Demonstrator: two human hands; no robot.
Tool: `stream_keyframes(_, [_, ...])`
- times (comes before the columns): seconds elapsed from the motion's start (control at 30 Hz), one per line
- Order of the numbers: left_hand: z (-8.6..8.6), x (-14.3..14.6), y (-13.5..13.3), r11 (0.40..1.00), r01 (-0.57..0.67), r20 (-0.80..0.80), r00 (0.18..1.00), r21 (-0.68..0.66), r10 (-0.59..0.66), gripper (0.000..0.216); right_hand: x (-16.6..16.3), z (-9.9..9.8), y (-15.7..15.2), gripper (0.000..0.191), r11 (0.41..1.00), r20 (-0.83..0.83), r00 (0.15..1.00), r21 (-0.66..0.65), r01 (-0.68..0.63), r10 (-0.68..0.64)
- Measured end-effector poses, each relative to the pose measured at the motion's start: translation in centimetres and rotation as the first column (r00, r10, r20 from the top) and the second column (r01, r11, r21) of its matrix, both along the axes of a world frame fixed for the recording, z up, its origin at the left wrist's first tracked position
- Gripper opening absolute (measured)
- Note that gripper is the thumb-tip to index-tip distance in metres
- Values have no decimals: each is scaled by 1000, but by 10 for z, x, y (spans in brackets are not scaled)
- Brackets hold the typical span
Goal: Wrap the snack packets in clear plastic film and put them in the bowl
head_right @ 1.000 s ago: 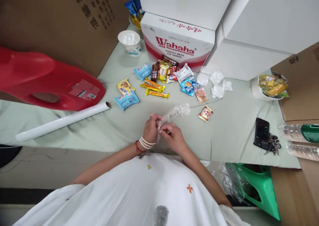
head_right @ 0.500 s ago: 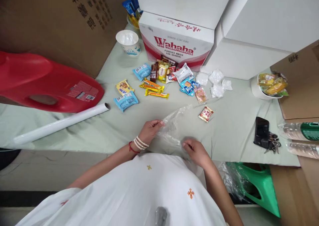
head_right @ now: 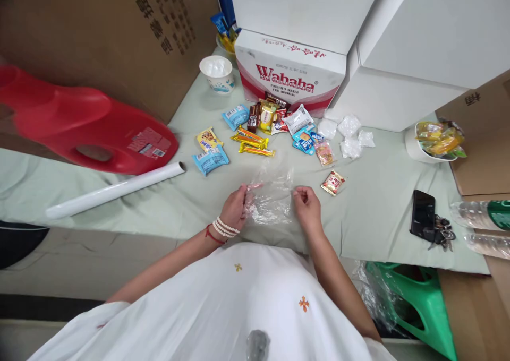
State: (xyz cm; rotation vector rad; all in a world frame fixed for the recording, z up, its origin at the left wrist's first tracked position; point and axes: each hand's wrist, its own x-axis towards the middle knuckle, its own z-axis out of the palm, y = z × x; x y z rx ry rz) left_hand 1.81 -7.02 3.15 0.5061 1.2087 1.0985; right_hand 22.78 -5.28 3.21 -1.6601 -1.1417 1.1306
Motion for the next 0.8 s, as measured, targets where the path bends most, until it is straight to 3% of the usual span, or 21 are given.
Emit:
stream_keyframes(0.1, [-1, 2, -1, 1000, -10, 22, 1000, 20, 9, 66, -7, 16, -16, 30, 977, 228, 972, 187, -107, 62])
stream_keyframes(0.2, [2, 9, -2, 996, 39, -33, 999, 83, -37, 67, -30, 30, -25, 27, 891, 185, 901, 169, -422, 392])
stream_keyframes(0.27, [4, 13, -1, 990, 72, -81, 995, 122, -62, 67, -46, 29, -24, 25, 841, 115, 854, 149, -520, 507])
stream_keyframes(0.33, [5, 13, 0, 989, 72, -90, 994, 130, -60, 66, -52, 24, -20, 22, 877, 11, 884, 118, -465, 467])
stream_keyframes(0.47, [-3, -2, 2, 996, 8, -91, 996, 94, 0, 64, -28, 11, -18, 28, 987, -268, 952, -19, -158, 147])
stream_keyframes(0.53, [-8, -15, 0, 997, 2, -162, 987, 76, 11, 66, -3, 7, -23, 34, 996, -325, 946, -83, -24, -4])
stream_keyframes(0.6, [-12, -31, -5, 997, 51, -305, 952, 57, -31, 68, 26, 4, -32, 40, 988, -270, 961, -156, 22, -64])
stream_keyframes(0.67, [-12, -46, -11, 984, 174, -535, 835, 31, -131, 64, 54, 5, -40, 44, 975, -92, 995, -218, -45, 25])
stream_keyframes(0.73, [-7, -58, -17, 946, 324, -785, 585, -7, -206, 61, 75, 10, -45, 48, 965, 170, 970, -226, -131, 172])
stream_keyframes(0.8, [1, -62, -19, 905, 424, -936, 300, -43, -185, 71, 84, 18, -41, 57, 966, 393, 885, -155, -205, 251])
